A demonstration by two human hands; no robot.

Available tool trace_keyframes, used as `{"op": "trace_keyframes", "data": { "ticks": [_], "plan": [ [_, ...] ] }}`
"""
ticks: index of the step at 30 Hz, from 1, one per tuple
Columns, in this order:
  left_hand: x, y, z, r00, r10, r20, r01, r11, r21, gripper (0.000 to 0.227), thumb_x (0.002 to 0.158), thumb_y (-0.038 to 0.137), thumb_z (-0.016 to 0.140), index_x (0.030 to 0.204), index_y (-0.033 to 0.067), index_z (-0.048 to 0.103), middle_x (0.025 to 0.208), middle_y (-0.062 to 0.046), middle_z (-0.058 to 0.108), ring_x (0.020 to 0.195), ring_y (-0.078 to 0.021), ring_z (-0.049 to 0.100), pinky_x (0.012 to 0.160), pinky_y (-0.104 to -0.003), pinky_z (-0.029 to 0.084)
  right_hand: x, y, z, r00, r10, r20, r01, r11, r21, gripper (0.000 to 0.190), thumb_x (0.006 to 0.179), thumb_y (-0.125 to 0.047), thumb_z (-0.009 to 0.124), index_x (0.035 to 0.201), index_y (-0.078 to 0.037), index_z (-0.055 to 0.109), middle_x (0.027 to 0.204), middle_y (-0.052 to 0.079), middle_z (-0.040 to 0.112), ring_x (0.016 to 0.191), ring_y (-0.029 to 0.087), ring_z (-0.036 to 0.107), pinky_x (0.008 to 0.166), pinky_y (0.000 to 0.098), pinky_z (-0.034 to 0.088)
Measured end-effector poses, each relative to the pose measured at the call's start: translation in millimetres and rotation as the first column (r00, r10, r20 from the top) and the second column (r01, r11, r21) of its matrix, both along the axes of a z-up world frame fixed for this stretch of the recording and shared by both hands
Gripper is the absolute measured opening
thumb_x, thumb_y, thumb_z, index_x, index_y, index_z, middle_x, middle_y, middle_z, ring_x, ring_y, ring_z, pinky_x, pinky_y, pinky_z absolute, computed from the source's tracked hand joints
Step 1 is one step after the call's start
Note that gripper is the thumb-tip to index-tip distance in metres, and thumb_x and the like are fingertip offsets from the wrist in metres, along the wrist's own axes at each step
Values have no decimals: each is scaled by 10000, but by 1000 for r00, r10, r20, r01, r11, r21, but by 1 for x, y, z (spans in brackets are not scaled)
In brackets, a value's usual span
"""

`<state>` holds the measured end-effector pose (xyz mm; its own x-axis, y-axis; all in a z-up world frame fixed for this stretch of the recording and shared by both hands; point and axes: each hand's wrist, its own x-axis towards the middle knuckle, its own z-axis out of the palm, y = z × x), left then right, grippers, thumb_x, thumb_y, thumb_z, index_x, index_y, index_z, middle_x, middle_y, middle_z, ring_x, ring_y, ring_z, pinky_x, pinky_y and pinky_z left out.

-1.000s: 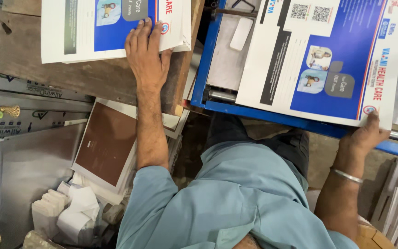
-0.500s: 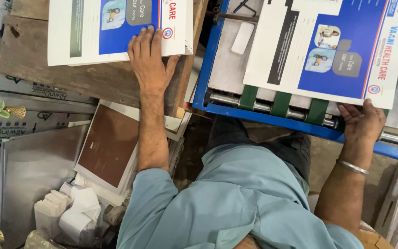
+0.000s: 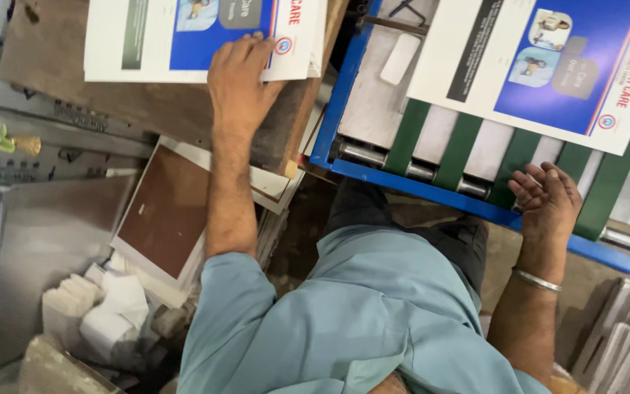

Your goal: The person repeatedly picks up printed sheets from a stack on the left and places them onto a blue and green roller machine on the right. The hands move quickly to feed the sheets into the rollers, which appear to be part of a binding or finishing process.

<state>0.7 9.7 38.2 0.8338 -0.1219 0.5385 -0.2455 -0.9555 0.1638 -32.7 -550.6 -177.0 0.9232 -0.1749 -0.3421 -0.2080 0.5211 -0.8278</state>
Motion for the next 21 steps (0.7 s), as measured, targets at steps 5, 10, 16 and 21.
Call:
{"op": "trace_keyframes", "data": {
  "ticks": [5,10,16,21],
  "plan": [
    [2,20,30,998,-53,23,57,953,-298,298,974,88,754,1268,104,711,1239,-93,729,1125,-338,661,988,-430,527,12,36,42,994,92,53,-90,995,-32,302,1129,-156,592,1347,49,554,1204,213,692,1025,342,742,874,424,664],
    [12,-46,11,987,-20,158,41,991,-131,388,889,33,721,1273,62,674,1246,-114,670,1192,-327,608,1094,-469,442,22,101,104,923,342,175,-340,939,-44,370,1126,-173,579,1410,61,539,1285,210,671,1110,328,717,944,413,638],
    [-17,-192,-14,957,-238,-168,265,950,163,641,832,331,747,1344,-20,587,1344,-214,588,1309,-351,514,1172,-627,267,28,175,143,801,478,360,-552,823,134,437,1087,-153,584,1481,4,479,1372,156,641,1189,302,686,935,432,613],
    [-26,-185,-14,838,-291,-461,376,921,101,692,925,511,669,1453,87,527,1522,-188,469,1438,-352,393,1207,-638,182,40,164,131,960,188,206,-235,942,238,463,1052,-74,594,1489,-9,457,1341,146,651,1164,288,704,917,433,650]
  ]
}}
